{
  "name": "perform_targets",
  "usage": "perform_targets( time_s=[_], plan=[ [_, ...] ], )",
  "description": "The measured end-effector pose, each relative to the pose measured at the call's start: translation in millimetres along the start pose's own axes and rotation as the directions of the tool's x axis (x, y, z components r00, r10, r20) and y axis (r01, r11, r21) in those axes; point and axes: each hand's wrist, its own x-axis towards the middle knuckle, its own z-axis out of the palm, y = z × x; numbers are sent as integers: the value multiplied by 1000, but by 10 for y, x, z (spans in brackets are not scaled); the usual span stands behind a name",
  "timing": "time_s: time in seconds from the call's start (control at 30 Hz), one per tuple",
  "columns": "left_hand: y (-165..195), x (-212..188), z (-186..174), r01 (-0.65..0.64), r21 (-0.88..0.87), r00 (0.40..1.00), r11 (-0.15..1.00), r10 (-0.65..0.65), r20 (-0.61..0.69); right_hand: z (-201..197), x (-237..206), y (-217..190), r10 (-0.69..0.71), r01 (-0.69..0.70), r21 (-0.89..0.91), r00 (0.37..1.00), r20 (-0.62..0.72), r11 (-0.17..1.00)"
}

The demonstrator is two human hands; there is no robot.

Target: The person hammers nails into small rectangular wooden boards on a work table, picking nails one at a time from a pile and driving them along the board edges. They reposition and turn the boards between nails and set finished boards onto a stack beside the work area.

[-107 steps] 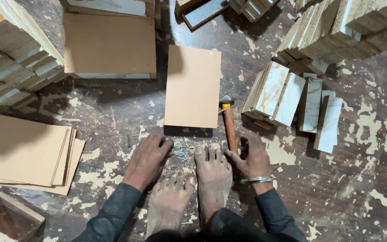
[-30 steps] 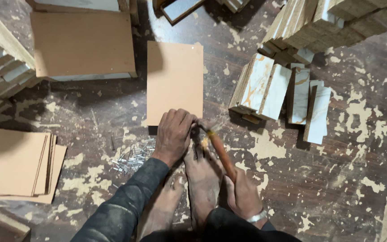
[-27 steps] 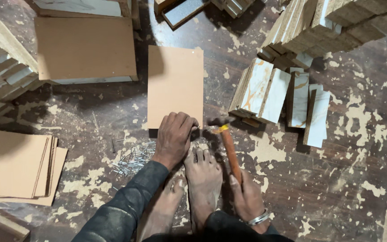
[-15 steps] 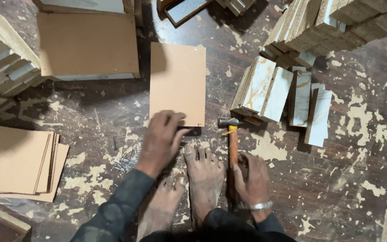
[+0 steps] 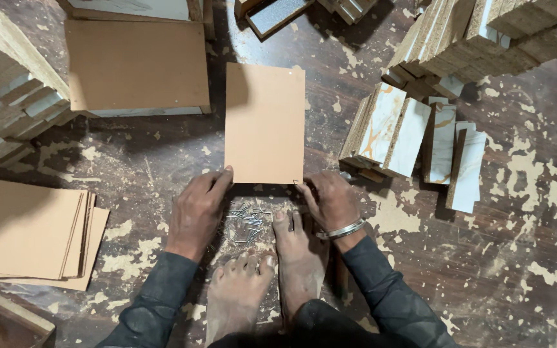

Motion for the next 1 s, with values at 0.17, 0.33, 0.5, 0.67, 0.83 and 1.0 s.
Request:
perform_targets(
  time_s=[0.17, 0.33, 0.5, 0.67, 0.83, 1.0],
  plan=[
    [-76, 58, 32, -81, 79, 994, 994, 75, 73, 11, 73, 60, -27, 25, 47, 998, 54, 999],
    [-102, 109, -21, -110, 76, 979, 991, 95, 178, -12, 88, 80, -79, 79, 11, 995, 54, 997],
    [-95, 150, -58, -152, 97, 973, 984, 132, 190, -48, 114, 33, -54, 58, -57, 996, 73, 997],
    [-99, 167, -60, -144, 79, 974, 986, 127, 185, -65, 62, 62, 33, -34, 4, 994, 108, 999],
    [-98, 169, -75, -140, 67, 978, 988, 127, 167, -156, -491, 135, 179, -181, -6, 977, -115, 983],
    [-79, 190, -90, -161, 98, 974, 982, 142, 174, -225, -1235, 145, 713, -733, -51, 640, 286, 678]
  ],
)
